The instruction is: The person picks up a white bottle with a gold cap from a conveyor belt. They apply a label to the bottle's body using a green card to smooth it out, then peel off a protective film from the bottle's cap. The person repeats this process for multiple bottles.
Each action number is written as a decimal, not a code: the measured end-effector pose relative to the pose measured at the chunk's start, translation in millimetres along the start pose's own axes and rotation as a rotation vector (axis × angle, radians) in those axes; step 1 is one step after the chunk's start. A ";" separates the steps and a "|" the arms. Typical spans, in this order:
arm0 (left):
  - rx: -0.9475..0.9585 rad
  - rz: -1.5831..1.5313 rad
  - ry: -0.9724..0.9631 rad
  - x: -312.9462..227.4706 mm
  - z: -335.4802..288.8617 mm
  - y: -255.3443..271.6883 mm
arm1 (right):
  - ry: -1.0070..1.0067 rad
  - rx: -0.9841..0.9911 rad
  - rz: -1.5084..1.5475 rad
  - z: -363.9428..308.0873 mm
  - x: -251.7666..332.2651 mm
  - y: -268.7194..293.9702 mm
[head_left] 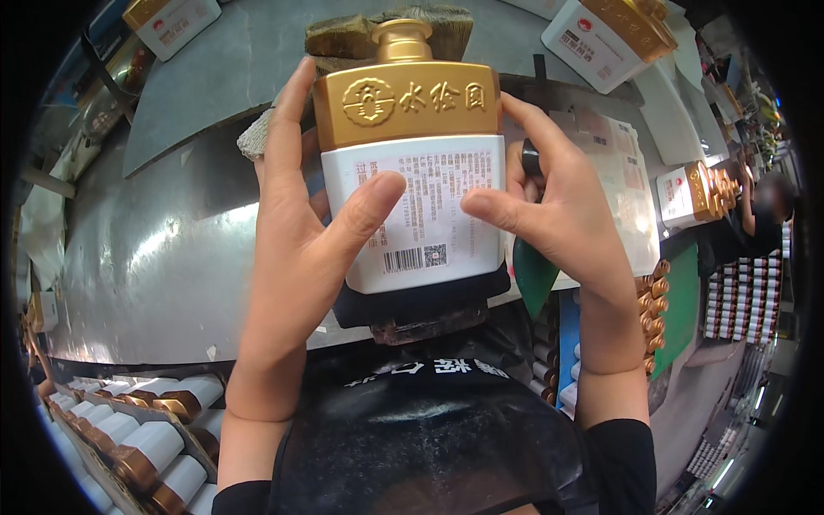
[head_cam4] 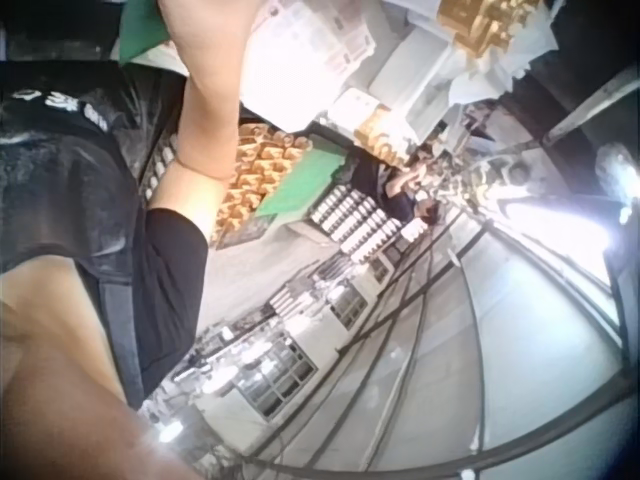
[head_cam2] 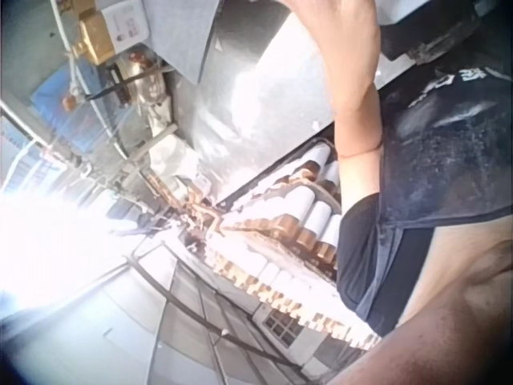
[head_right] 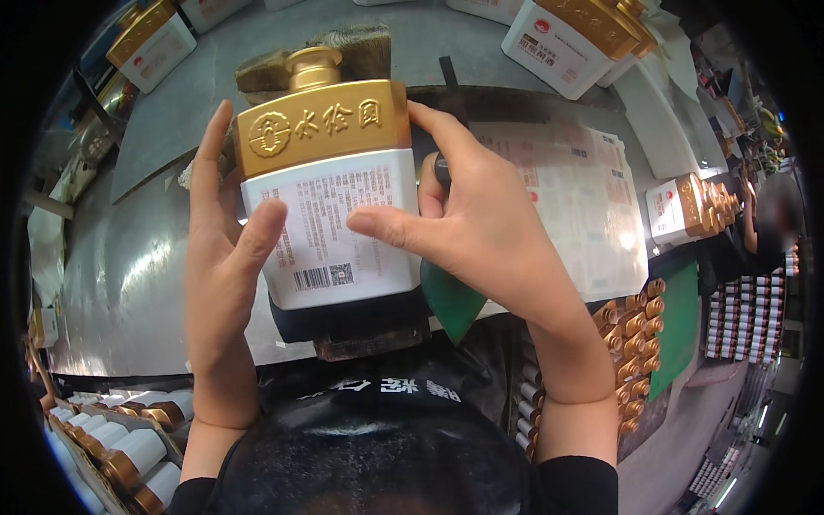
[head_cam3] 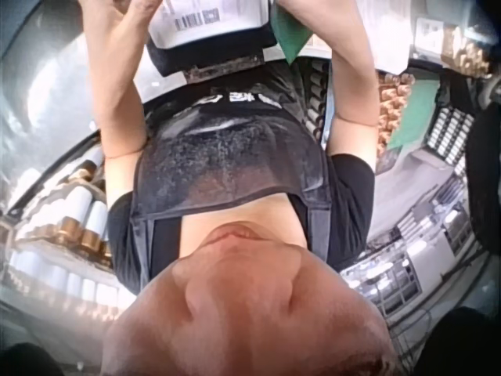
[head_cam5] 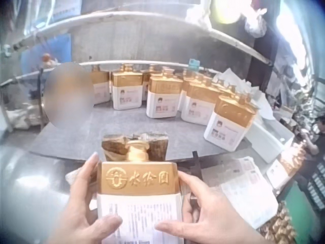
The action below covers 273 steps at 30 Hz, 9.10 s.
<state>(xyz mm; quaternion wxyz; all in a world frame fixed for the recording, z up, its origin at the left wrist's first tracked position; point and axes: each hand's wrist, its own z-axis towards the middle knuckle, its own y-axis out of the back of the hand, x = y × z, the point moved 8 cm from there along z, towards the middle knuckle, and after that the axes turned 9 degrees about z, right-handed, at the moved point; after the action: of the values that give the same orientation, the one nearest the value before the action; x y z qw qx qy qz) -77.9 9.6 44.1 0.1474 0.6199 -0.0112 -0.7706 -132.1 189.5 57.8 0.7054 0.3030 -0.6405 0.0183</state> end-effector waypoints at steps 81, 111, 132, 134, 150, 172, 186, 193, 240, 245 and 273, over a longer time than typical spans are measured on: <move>-0.078 -0.236 0.091 37.0 -39.1 29.3 | 0.866 0.031 -0.626 -35.7 73.5 8.6; -0.056 -0.289 0.144 47.8 -45.6 36.6 | 0.916 0.240 -0.466 -46.1 91.0 -75.7; -0.202 0.487 -0.481 -59.7 -47.1 22.8 | -0.058 0.028 0.664 -41.3 -35.7 38.9; -0.135 0.716 -0.595 -65.8 -34.7 -0.7 | -0.146 0.107 0.628 -40.0 -37.6 24.4; 0.329 0.550 -0.216 40.2 -2.0 22.8 | 0.013 -0.043 0.046 -15.3 -45.2 5.3; -0.039 0.677 -0.090 31.4 -31.9 -4.4 | 0.117 -0.119 -0.631 6.4 -104.8 135.2; -0.105 0.664 -0.079 31.1 -36.9 11.7 | -0.020 0.122 -0.793 81.7 -185.7 147.9; -0.028 0.572 -0.120 28.0 -36.4 12.8 | -0.009 0.106 -0.725 91.8 -195.7 152.6; -0.045 0.130 -0.138 6.3 -4.2 8.8 | 0.044 -0.260 0.043 -12.4 3.5 19.7; -0.046 -0.035 -0.060 5.9 -0.3 2.2 | 0.030 -0.105 -0.076 -11.2 2.3 -0.9; -0.139 0.067 -0.025 4.0 -6.3 0.2 | -0.055 -0.012 0.030 0.6 -11.8 -2.6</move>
<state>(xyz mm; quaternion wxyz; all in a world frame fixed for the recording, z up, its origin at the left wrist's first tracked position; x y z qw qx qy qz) -72.6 9.5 38.9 0.2155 0.5979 0.0199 -0.7718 -133.6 191.3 45.9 0.6890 0.2895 -0.6643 0.0169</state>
